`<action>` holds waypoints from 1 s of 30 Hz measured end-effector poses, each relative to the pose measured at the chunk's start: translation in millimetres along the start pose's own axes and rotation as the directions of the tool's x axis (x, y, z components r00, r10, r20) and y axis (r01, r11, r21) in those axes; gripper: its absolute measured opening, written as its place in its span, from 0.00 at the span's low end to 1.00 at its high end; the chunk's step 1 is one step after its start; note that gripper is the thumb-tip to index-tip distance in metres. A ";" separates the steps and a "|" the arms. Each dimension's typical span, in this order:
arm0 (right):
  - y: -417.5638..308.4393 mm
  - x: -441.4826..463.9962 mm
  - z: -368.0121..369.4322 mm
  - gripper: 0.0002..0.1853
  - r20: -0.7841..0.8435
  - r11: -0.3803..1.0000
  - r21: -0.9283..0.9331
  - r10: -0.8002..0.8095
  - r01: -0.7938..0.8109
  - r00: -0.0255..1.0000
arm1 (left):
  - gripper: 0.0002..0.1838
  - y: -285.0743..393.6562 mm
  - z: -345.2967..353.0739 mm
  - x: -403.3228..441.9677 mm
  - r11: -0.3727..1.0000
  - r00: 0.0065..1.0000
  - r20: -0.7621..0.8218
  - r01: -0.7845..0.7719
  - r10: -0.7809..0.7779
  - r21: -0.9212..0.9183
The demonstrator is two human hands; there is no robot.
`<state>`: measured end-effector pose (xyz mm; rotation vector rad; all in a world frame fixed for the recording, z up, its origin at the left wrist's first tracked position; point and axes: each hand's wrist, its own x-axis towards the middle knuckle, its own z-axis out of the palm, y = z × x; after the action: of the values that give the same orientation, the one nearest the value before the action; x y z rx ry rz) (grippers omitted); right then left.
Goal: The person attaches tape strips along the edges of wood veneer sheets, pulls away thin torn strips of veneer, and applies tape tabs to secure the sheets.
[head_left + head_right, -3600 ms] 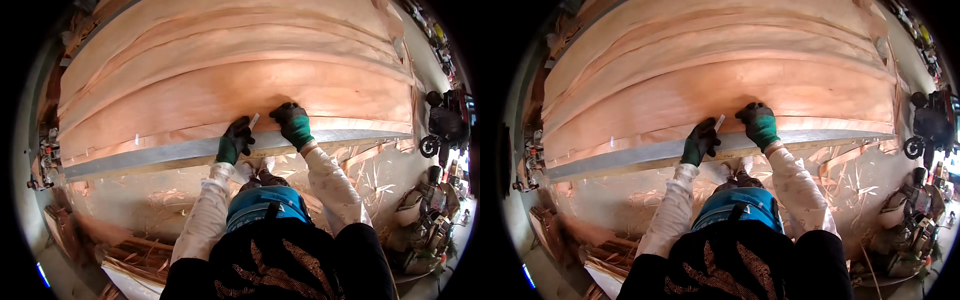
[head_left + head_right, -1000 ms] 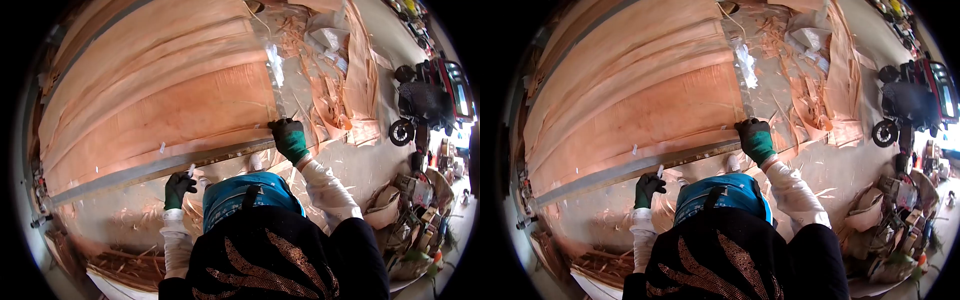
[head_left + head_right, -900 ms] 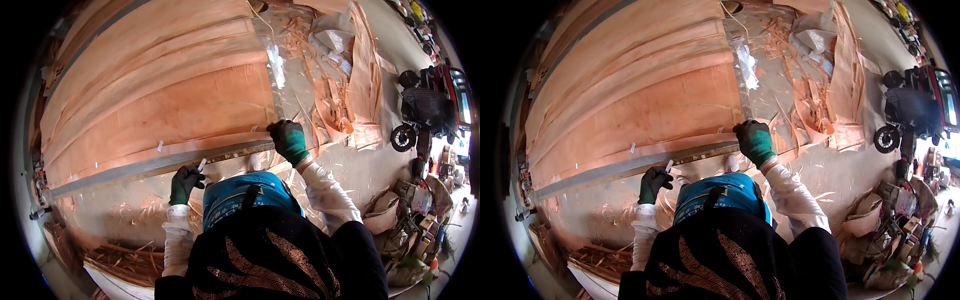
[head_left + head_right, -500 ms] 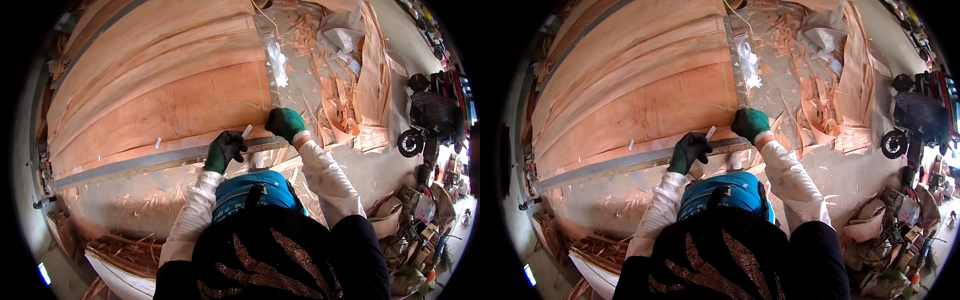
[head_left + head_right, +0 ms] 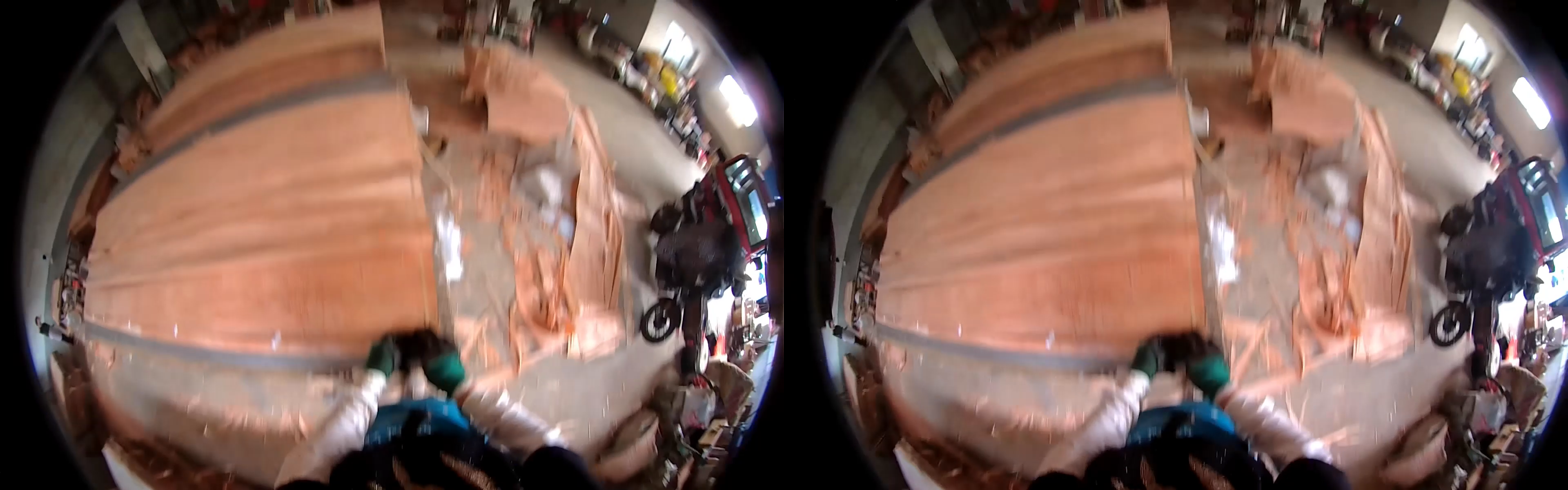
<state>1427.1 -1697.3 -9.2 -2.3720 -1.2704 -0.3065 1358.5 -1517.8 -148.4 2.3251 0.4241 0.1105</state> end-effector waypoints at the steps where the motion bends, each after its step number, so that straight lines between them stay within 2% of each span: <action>1: -2.8 -2.6 1.9 0.17 -0.044 0.994 -0.104 -0.030 0.025 0.999 | 0.20 23.2 -8.2 3.8 0.991 0.990 0.056 0.132 -0.131 -0.019; 3: 6.2 -2.2 12.7 0.17 -0.073 0.985 -0.141 -0.105 0.094 0.992 | 0.19 61.2 -41.7 9.3 0.967 0.985 0.069 0.167 -0.157 -0.190; 4: 3.3 1.0 5.4 0.17 -0.075 0.988 -0.119 -0.106 0.097 0.991 | 0.17 62.9 -44.1 10.0 0.970 0.986 0.067 0.159 -0.149 -0.185; 5: 6.0 0.4 9.4 0.18 -0.074 0.988 -0.117 -0.109 0.100 0.991 | 0.16 69.9 -46.2 13.9 0.973 0.970 0.092 0.227 -0.223 -0.031; 6: 8.1 -0.4 14.5 0.18 -0.070 0.988 -0.113 -0.110 0.101 0.992 | 0.15 72.0 -45.8 16.1 0.968 0.970 0.067 0.240 -0.235 -0.072; 8: 6.8 -8.3 28.4 0.20 -0.143 0.982 -0.154 -0.128 0.106 0.981 | 0.15 92.8 -57.8 11.7 0.968 0.967 0.064 0.247 -0.245 -0.036; 10: -0.8 -1.3 16.2 0.23 -0.159 0.991 -0.105 -0.104 0.088 0.982 | 0.15 106.3 -67.5 16.1 0.978 0.986 0.052 0.152 -0.161 0.146; 12: -2.0 -1.0 9.0 0.25 -0.009 0.983 -0.160 -0.095 0.093 0.995 | 0.16 126.4 -84.9 22.4 0.935 0.993 0.110 0.008 -0.050 0.355; 13: -7.0 3.5 -2.9 0.26 0.028 0.970 -0.221 -0.098 0.102 0.995 | 0.15 111.7 -77.3 32.8 0.916 0.991 0.117 -0.109 0.069 0.386; 14: -7.4 0.4 7.9 0.25 -0.013 0.953 -0.292 -0.090 0.082 0.996 | 0.15 95.7 -71.3 37.0 0.887 0.976 0.133 -0.213 0.173 0.409; 15: -3.4 -7.6 22.6 0.24 0.012 0.892 -0.438 -0.116 0.110 0.993 | 0.12 106.4 -85.6 39.5 0.833 0.979 0.142 -0.199 0.145 0.517; 16: -1.5 -12.2 31.1 0.25 0.062 0.911 -0.406 -0.059 0.079 0.996 | 0.12 113.1 -102.5 39.4 0.821 0.986 0.116 -0.163 0.118 0.547; 17: 0.1 -16.9 39.2 0.26 0.111 0.925 -0.377 -0.001 0.043 0.994 | 0.15 107.8 -114.5 41.3 0.855 0.993 0.115 -0.037 -0.027 0.518; 18: -2.5 -12.2 32.1 0.27 0.179 0.948 -0.319 0.044 0.015 0.983 | 0.18 87.5 -127.8 35.8 0.785 0.974 0.207 -0.201 0.095 0.586; 19: -13.1 -1.3 -1.4 0.29 0.146 0.885 -0.448 -0.064 0.123 0.987 | 0.25 90.9 -150.8 28.1 0.979 0.942 0.327 0.128 -0.070 -0.159; 20: -3.9 -9.6 22.0 0.29 0.142 0.955 -0.295 0.004 0.038 0.990 | 0.33 95.0 -174.3 20.7 0.481 0.870 0.434 0.491 -0.232 -0.727; 21: -5.7 -7.5 20.2 0.29 0.153 0.950 -0.305 -0.017 0.063 0.988 | 0.28 83.7 -185.5 22.2 0.424 0.871 0.452 0.490 -0.194 -0.762; 22: -4.6 -0.6 14.4 0.29 0.135 0.940 -0.327 -0.053 0.095 0.989 | 0.36 104.8 -202.9 9.8 0.547 0.859 0.393 0.512 -0.327 -0.663; 24: -5.3 6.2 8.8 0.25 0.142 0.951 -0.299 -0.037 0.078 0.989 | 0.38 97.0 -200.4 -0.9 0.550 0.879 0.348 0.475 -0.325 -0.687; 25: -3.5 7.9 12.4 0.25 0.086 0.951 -0.300 -0.055 0.078 0.995 | 0.39 89.8 -191.1 -1.4 0.533 0.880 0.334 0.472 -0.339 -0.702; 28: -7.5 23.3 -11.6 0.24 0.167 0.958 -0.259 -0.084 0.126 0.982 | 0.38 76.9 -171.5 -5.9 0.551 0.886 0.290 0.454 -0.360 -0.700; 29: -14.6 33.8 -29.3 0.21 0.241 0.976 -0.203 -0.024 0.075 0.970 | 0.38 76.3 -168.4 -7.6 0.550 0.892 0.271 0.440 -0.363 -0.710; 30: -24.5 46.4 -43.5 0.22 0.238 0.983 -0.171 -0.021 0.063 0.971 | 0.38 76.5 -165.8 -8.4 0.550 0.896 0.251 0.426 -0.367 -0.718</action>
<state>1432.9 -1671.6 53.6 -2.5966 -1.4558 -0.1597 1337.3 -1459.4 23.5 1.3361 0.7038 -0.0232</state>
